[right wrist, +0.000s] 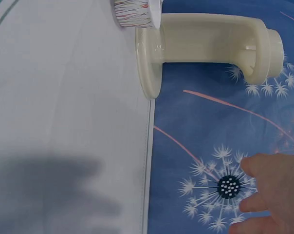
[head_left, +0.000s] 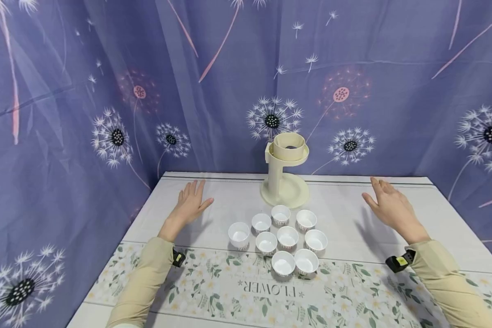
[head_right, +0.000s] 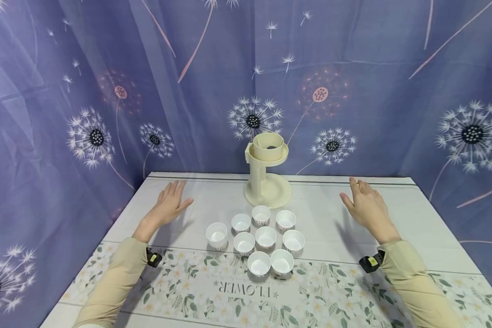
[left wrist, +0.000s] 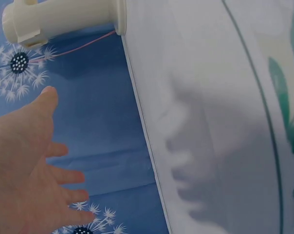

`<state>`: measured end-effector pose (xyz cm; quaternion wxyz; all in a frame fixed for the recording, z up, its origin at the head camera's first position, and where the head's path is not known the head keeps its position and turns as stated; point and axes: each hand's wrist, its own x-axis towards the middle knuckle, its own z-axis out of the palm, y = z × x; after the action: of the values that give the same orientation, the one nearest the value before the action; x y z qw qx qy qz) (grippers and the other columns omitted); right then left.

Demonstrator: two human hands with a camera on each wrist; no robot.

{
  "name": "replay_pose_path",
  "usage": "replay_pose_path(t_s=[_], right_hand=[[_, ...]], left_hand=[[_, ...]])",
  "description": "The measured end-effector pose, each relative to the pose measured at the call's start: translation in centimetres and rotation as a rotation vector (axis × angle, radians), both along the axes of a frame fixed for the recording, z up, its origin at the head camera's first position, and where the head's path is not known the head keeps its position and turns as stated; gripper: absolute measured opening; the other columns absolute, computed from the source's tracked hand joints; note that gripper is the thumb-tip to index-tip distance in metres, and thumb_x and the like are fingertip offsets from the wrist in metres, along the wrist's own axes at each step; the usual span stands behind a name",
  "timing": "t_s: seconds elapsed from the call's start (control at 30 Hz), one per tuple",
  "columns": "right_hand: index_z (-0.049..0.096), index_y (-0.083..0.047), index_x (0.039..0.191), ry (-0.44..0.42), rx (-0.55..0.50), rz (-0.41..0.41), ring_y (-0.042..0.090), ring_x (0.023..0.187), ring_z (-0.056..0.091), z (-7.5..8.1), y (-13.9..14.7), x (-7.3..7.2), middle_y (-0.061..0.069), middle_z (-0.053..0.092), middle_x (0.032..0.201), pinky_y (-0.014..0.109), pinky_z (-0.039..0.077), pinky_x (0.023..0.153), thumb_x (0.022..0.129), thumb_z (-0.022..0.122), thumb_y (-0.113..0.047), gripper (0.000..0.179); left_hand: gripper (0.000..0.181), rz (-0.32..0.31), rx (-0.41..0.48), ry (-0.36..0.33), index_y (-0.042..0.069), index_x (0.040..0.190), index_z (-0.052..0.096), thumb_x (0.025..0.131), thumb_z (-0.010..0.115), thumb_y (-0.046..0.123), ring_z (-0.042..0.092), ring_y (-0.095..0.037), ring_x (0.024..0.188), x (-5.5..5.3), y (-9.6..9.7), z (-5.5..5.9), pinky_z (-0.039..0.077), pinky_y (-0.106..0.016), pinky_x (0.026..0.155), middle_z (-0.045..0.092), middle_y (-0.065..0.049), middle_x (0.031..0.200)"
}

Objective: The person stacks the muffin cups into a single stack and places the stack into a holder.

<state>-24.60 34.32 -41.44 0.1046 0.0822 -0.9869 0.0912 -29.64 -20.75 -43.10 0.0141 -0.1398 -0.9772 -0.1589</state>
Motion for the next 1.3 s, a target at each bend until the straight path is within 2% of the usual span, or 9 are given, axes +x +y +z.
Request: replay_pose_path(t_s=[0.2, 0.37, 0.5, 0.57, 0.63, 0.73, 0.8, 0.93, 1.3], right_hand=[[0.037, 0.013, 0.14, -0.085, -0.018, 0.035, 0.06, 0.123, 0.037, -0.5, -0.4, 0.1, 0.045, 0.033, 0.138, 0.068, 0.033, 0.101, 0.104, 0.039, -0.038, 0.063], [0.038, 0.011, 0.14, -0.078, -0.11, 0.065, 0.058, 0.121, 0.043, -0.5, -1.1, 0.0, 0.04, 0.04, 0.137, 0.067, 0.036, 0.1, 0.104, 0.04, -0.033, 0.057], [0.045, 0.009, 0.136, -0.017, -0.176, 0.087, 0.043, 0.073, 0.063, -0.8, -1.7, 0.0, 0.032, 0.065, 0.094, 0.056, 0.051, 0.072, 0.102, 0.047, -0.024, 0.048], [0.049, 0.008, 0.134, 0.018, -0.2, 0.091, 0.026, 0.047, 0.051, -1.0, -1.9, 0.1, 0.023, 0.06, 0.065, 0.043, 0.047, 0.052, 0.1, 0.051, -0.02, 0.044], [0.052, 0.008, 0.131, 0.061, -0.22, 0.102, 0.015, 0.041, 0.037, -1.2, -2.1, 0.0, 0.021, 0.059, 0.062, 0.034, 0.037, 0.046, 0.098, 0.054, -0.016, 0.041], [0.057, 0.007, 0.125, 0.14, -0.246, 0.127, 0.027, 0.045, 0.05, -1.5, -2.4, -0.3, 0.032, 0.066, 0.083, 0.038, 0.041, 0.047, 0.094, 0.058, -0.01, 0.036], [0.059, 0.007, 0.121, 0.187, -0.262, 0.141, 0.038, 0.061, 0.063, -1.6, -2.6, -0.6, 0.035, 0.065, 0.103, 0.046, 0.048, 0.055, 0.091, 0.059, -0.007, 0.033], [0.063, 0.005, 0.117, 0.23, -0.299, 0.158, 0.046, 0.085, 0.067, -1.7, -3.1, -0.9, 0.03, 0.068, 0.104, 0.058, 0.052, 0.07, 0.089, 0.061, -0.004, 0.029], [0.067, 0.005, 0.108, 0.264, -0.387, 0.206, 0.04, 0.082, 0.07, -2.0, -4.3, -1.2, 0.024, 0.072, 0.095, 0.052, 0.056, 0.074, 0.087, 0.066, -0.001, 0.021]], left_hand=[[0.07, -0.034, 0.016, 0.009, 0.001, 0.153, 0.017, 0.103, 0.042, 0.043, 0.018, -0.05, 0.143, 0.1, 0.2, -0.5, 0.017, -0.067, 0.114, 0.024, -0.033, 0.152], [0.066, -0.098, 0.078, 0.024, 0.0, 0.151, 0.023, 0.103, 0.044, 0.04, 0.029, -0.047, 0.14, 0.2, 0.6, -0.5, 0.024, -0.059, 0.115, 0.034, -0.03, 0.149], [0.065, -0.102, 0.116, -0.023, 0.003, 0.151, 0.026, 0.103, 0.042, 0.042, 0.03, -0.044, 0.141, 0.5, 0.9, -0.4, 0.026, -0.057, 0.115, 0.033, -0.027, 0.151], [0.064, -0.098, 0.127, -0.041, 0.004, 0.151, 0.026, 0.103, 0.042, 0.043, 0.029, -0.044, 0.141, 0.6, 1.0, -0.4, 0.027, -0.057, 0.115, 0.033, -0.026, 0.152], [0.063, -0.094, 0.14, -0.051, 0.005, 0.151, 0.027, 0.103, 0.042, 0.043, 0.029, -0.043, 0.141, 0.6, 1.1, -0.3, 0.026, -0.057, 0.115, 0.033, -0.024, 0.152], [0.061, -0.099, 0.163, -0.044, 0.005, 0.15, 0.03, 0.103, 0.043, 0.041, 0.032, -0.043, 0.14, 0.6, 1.1, -0.4, 0.028, -0.056, 0.115, 0.036, -0.023, 0.151], [0.059, -0.101, 0.177, -0.042, 0.005, 0.149, 0.032, 0.103, 0.044, 0.041, 0.033, -0.042, 0.14, 0.6, 1.1, -0.3, 0.029, -0.056, 0.115, 0.038, -0.022, 0.15], [0.056, -0.117, 0.213, -0.036, 0.005, 0.146, 0.037, 0.103, 0.045, 0.04, 0.04, -0.04, 0.136, 0.8, 1.2, -0.2, 0.034, -0.055, 0.112, 0.045, -0.022, 0.145], [0.043, -0.181, 0.289, -0.039, 0.004, 0.134, 0.053, 0.103, 0.047, 0.033, 0.055, -0.036, 0.122, 1.1, 1.0, -0.2, 0.045, -0.052, 0.101, 0.059, -0.02, 0.13]])
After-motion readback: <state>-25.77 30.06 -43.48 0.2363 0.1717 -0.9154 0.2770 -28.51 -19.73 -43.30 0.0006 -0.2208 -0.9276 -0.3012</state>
